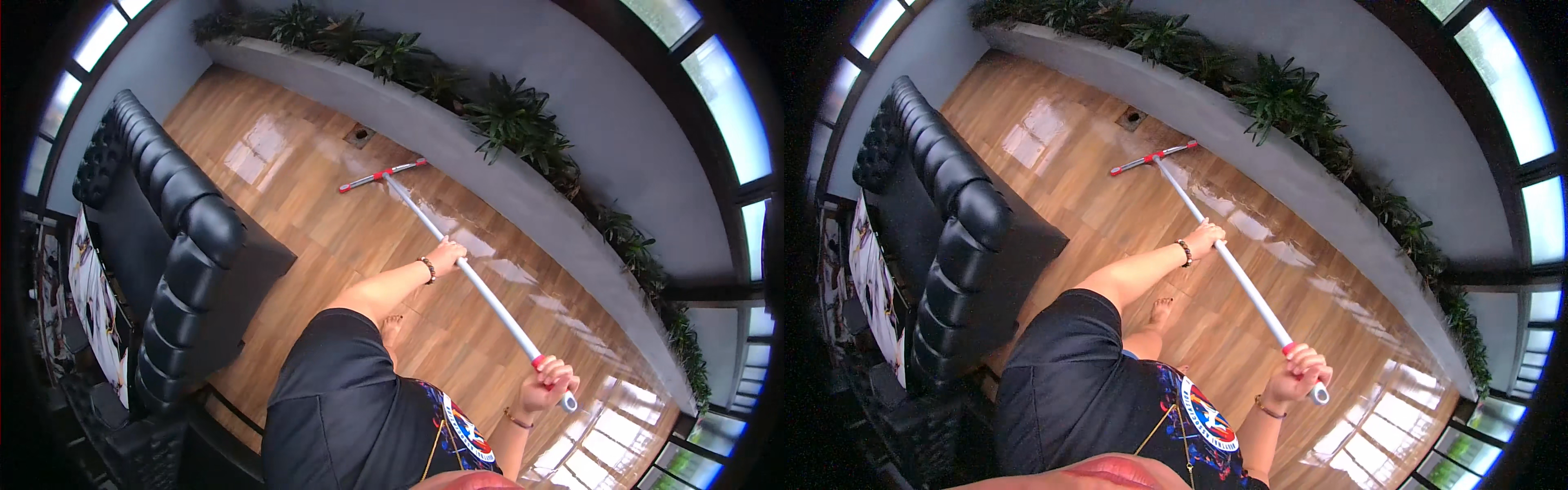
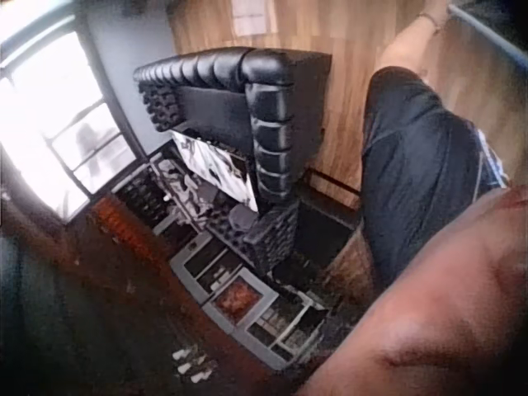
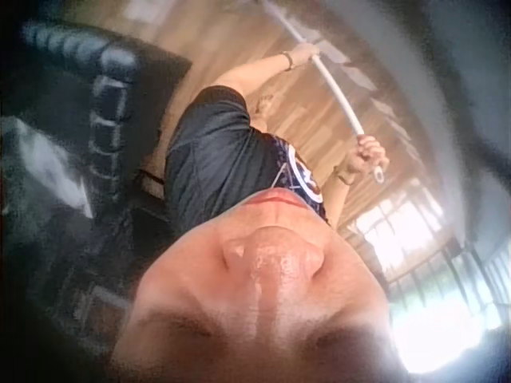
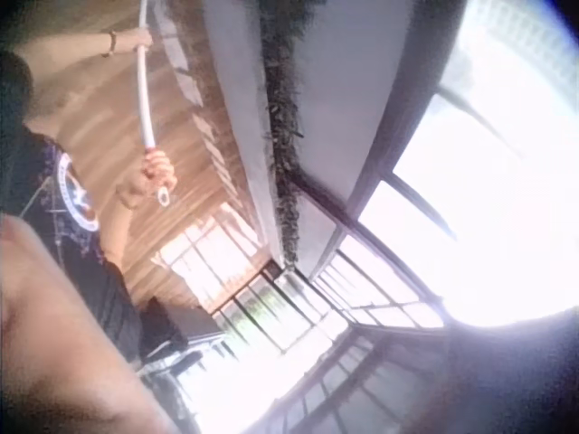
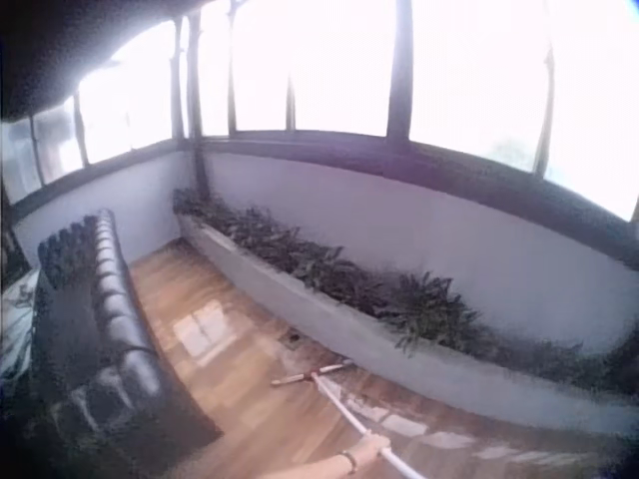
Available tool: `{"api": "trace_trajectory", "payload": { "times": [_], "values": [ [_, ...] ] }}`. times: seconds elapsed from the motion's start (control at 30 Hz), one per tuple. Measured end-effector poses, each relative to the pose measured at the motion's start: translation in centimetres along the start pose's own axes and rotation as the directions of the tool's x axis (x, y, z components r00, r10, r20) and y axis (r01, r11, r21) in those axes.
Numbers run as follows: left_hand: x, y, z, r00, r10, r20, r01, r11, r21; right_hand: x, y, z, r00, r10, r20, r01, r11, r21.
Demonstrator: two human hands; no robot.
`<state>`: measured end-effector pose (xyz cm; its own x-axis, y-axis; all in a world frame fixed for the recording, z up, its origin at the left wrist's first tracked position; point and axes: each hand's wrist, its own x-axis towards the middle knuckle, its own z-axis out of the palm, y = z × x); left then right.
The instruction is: The person uses a squeegee to push water across a wooden floor toward a drain, moving in repeated strokes across the room.
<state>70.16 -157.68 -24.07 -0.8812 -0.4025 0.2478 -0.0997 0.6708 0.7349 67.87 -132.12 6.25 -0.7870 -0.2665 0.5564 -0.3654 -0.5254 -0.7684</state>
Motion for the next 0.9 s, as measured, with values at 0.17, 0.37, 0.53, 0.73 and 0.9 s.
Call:
{"api": "trace_trajectory", "payload": {
  "times": [0.17,0.37,0.53,0.73,0.9],
  "values": [
    [-3.0,7.3,-0.8,1.000,0.012,0.027,-0.009,0.997,-0.078,0.3,-7.6,-0.1,0.996,-0.001,0.095,-0.001,1.000,0.029],
    [-1.5,-0.4,-1.2,0.962,-0.261,-0.076,0.211,0.894,-0.395,-2.3,-0.8,2.0,0.992,0.126,-0.023,-0.126,0.992,0.017],
    [-2.5,-7.1,-7.9,0.993,-0.110,-0.045,0.116,0.978,0.172,-2.4,2.3,6.3,0.975,0.172,0.140,-0.166,0.985,-0.051],
    [-3.4,5.0,-8.5,0.992,-0.097,-0.080,0.094,0.995,-0.035,3.9,-7.0,7.1,0.955,0.109,0.274,-0.162,0.971,0.178],
    [-0.7,-1.3,-7.0,0.963,-0.261,-0.061,0.256,0.964,-0.072,4.9,-0.9,9.1,0.961,0.166,0.221,-0.214,0.954,0.212]
  ]
}}
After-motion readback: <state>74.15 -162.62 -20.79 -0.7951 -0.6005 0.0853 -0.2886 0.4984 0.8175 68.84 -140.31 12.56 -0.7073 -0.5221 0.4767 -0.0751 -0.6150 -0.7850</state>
